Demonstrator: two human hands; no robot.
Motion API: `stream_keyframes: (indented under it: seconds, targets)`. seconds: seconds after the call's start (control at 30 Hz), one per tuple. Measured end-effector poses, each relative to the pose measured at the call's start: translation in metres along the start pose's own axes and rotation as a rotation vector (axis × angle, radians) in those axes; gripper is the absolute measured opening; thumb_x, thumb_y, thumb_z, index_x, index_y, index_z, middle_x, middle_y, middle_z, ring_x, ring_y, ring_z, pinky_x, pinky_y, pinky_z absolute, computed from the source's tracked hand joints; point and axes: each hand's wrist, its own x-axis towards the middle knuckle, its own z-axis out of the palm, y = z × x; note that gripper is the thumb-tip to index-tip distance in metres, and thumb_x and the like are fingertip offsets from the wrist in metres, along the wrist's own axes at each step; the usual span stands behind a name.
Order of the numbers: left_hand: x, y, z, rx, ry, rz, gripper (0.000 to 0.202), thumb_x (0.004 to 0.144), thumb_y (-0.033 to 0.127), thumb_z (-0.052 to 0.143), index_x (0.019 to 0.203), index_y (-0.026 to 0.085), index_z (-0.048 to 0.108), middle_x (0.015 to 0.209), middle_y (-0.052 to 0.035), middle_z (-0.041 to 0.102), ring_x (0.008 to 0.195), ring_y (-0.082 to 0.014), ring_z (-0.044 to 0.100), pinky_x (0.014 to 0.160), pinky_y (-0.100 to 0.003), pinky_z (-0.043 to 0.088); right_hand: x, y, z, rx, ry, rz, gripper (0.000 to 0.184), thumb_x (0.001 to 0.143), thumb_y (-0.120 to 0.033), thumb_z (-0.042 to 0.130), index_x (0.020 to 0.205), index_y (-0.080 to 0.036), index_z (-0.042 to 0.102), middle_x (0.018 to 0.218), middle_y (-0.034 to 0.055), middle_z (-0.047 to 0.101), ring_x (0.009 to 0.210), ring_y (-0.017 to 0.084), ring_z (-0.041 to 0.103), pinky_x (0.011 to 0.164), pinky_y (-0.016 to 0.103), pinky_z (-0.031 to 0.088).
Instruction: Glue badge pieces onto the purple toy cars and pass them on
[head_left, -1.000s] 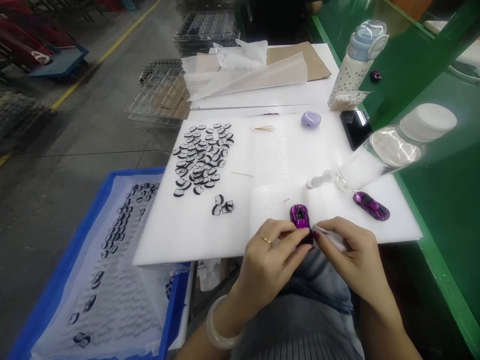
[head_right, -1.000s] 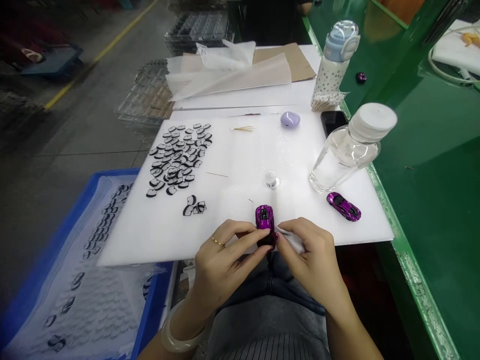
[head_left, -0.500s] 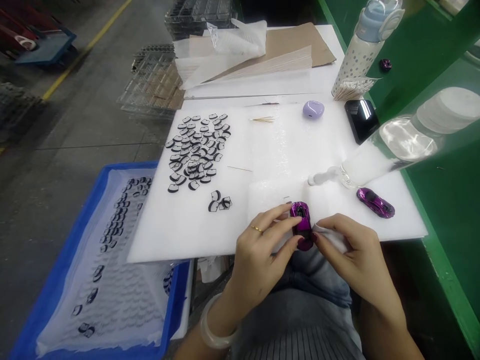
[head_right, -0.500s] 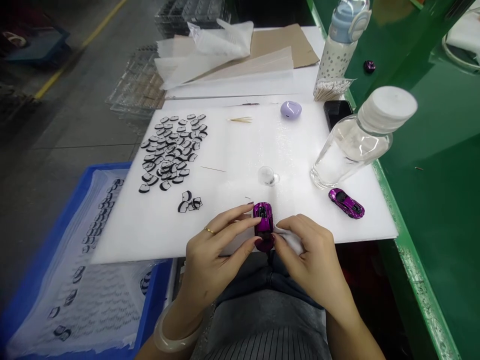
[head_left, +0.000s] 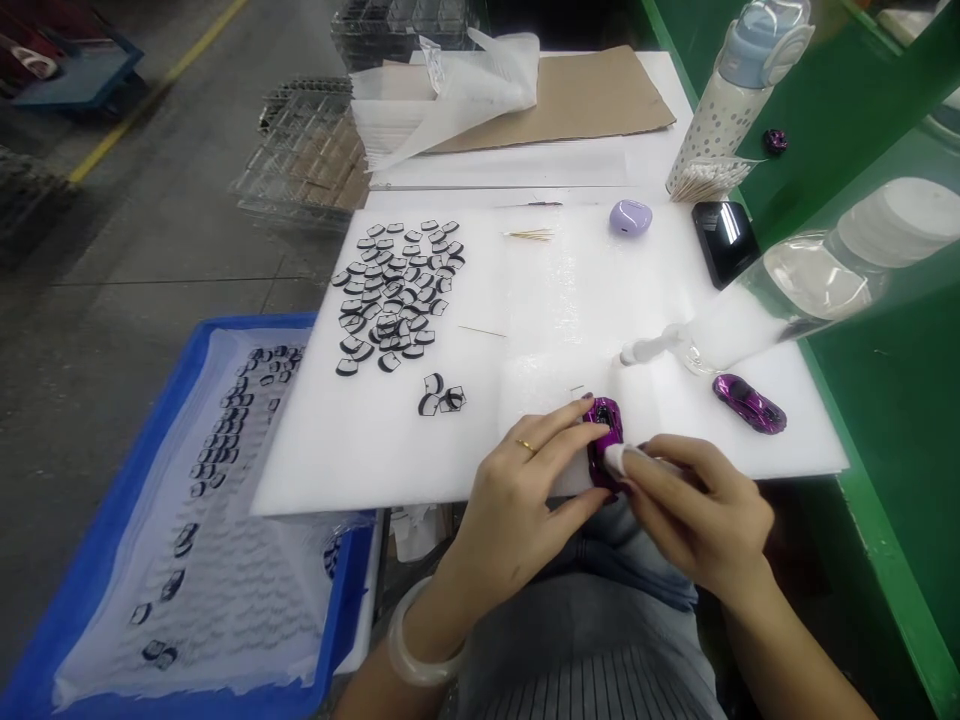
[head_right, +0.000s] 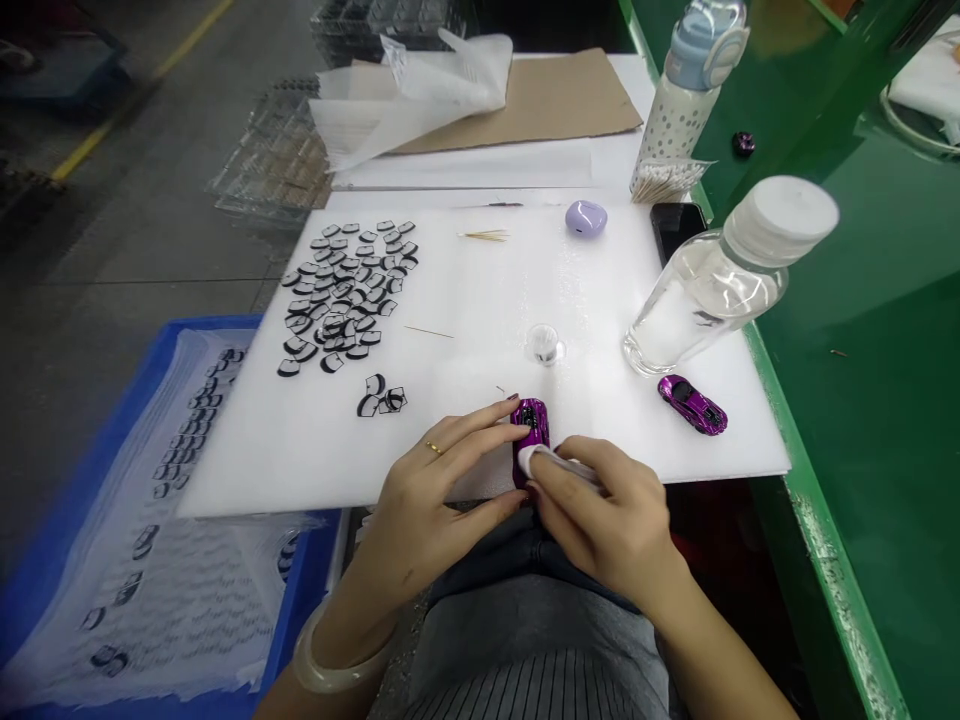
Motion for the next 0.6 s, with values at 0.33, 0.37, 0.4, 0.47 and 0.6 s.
stream_keyframes:
  seconds: [0.33,0.37,0.4,0.47,0.6]
  targets:
    - [-0.005,-0.005,0.009,0.077,0.114,0.130,0.038,0.085,0.021,0.074,0.121,0.017,0.063,0.128,-0.0132,0.067,0.106,-0.0234,0.067,0.087,-0.040,0.062,0.011,0.012,-0.024,-0.129,0.029,0.110,0.017,0.085,-0.012,0.069,0.096,-0.024,0.067,0.080,0.0011,0.068,0.055,0.011,0.058,0.050,0.025,0.047]
    - [-0.006,-0.006,0.010,0.089,0.142,0.169,0.036,0.086,0.022,0.074,0.120,0.017,0.063,0.124,-0.0134,0.068,0.104,-0.0226,0.068,0.085,-0.038,0.063,0.017,0.018,-0.027,-0.146,0.081,0.116,0.018,0.085,-0.012,0.069,0.097,-0.025,0.067,0.080,0.0009,0.069,0.059,0.013,0.061,0.053,0.027,0.048]
    - [-0.007,-0.008,0.012,0.107,0.168,0.212,0.033,0.086,0.021,0.074,0.117,0.016,0.064,0.121,-0.0138,0.070,0.103,-0.0220,0.069,0.084,-0.036,0.063,0.021,0.023,-0.029,-0.181,0.111,0.120,0.020,0.085,-0.013,0.069,0.100,-0.026,0.067,0.082,0.0016,0.071,0.066,0.016,0.065,0.058,0.029,0.051]
    - [-0.008,-0.009,0.014,0.170,0.209,0.291,0.030,0.085,0.021,0.075,0.113,0.013,0.066,0.114,-0.0149,0.071,0.101,-0.0221,0.070,0.082,-0.034,0.063,0.028,0.030,-0.028,-0.265,0.100,0.129,0.021,0.087,-0.018,0.067,0.108,-0.024,0.066,0.094,0.0047,0.073,0.083,0.022,0.068,0.071,0.035,0.054]
    - [-0.008,-0.008,0.016,0.326,0.240,0.372,0.026,0.086,0.028,0.074,0.107,0.012,0.067,0.106,-0.0165,0.072,0.097,-0.0254,0.070,0.077,-0.038,0.063,0.024,0.024,-0.019,-0.268,0.113,0.224,0.015,0.089,-0.022,0.064,0.104,-0.022,0.064,0.098,0.0065,0.072,0.089,0.024,0.068,0.078,0.039,0.053]
